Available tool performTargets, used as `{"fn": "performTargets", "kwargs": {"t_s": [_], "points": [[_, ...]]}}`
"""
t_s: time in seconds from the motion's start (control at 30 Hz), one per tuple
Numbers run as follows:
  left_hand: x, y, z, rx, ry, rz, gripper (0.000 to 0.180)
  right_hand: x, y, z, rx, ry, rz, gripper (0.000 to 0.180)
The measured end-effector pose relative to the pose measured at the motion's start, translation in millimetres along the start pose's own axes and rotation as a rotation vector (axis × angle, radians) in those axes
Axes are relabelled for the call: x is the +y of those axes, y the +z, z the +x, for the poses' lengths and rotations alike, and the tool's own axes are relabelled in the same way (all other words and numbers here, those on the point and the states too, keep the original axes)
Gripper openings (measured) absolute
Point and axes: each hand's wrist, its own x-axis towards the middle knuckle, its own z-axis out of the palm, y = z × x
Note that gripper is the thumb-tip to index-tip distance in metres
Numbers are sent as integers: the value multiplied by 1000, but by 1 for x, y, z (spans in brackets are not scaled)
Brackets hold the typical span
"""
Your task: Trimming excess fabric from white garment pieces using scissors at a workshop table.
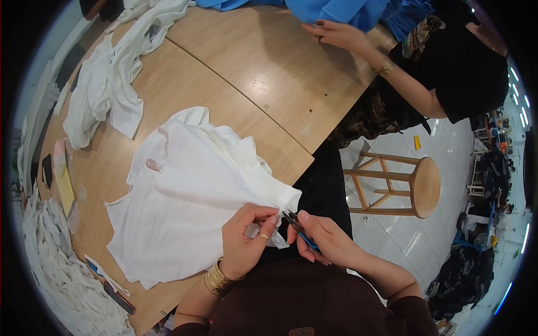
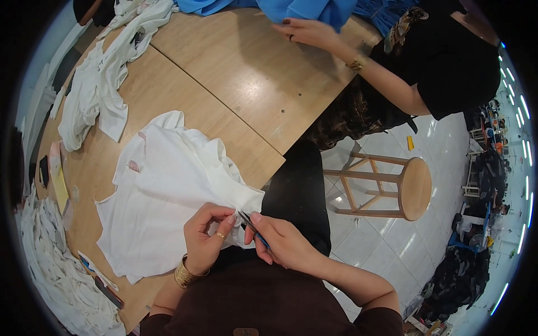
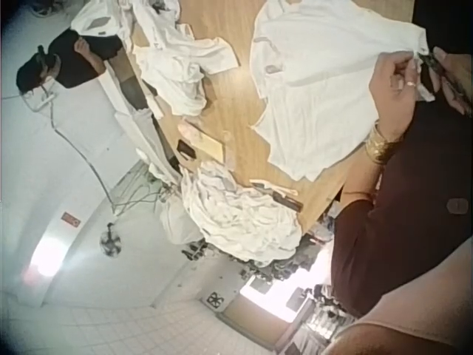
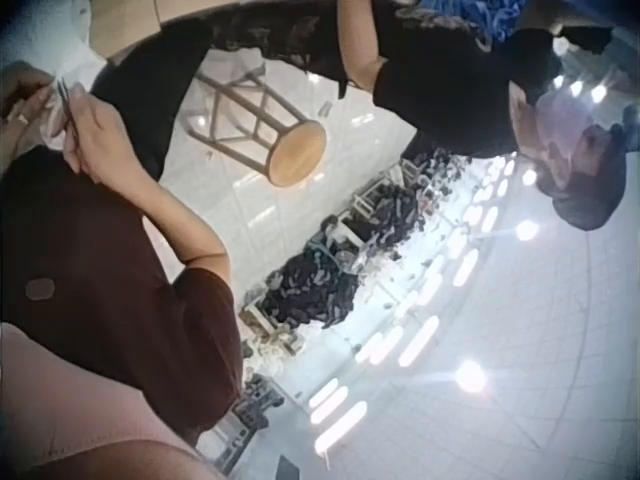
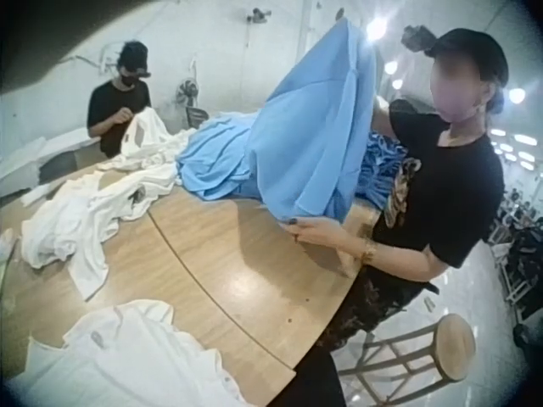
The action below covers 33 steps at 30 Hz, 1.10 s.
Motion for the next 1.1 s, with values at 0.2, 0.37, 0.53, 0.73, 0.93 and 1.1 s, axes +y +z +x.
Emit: {"fn": "performTargets", "kwargs": {"t_s": [0.2, 0.37, 0.53, 0.73, 0.93, 1.1], "points": [[5, 2, 0, 13, 99, 143, 12, 2, -2, 2, 5, 2, -26, 51], [4, 4, -1, 57, 208, 295, 15, 2, -4, 4, -23, 9, -44, 54], [-1, 4, 1, 85, 374, 411, 19, 3, -4, 10, -74, 26, 72, 50], [1, 4, 1, 58, 296, 330, 16, 8, -2, 21, 108, -91, 161, 45], [-1, 0, 2, 38, 91, 112, 12, 3, -3, 5, 7, -43, -4, 46], [0, 1, 1, 33, 82, 105, 11, 5, -2, 4, -25, -13, -64, 47]]}}
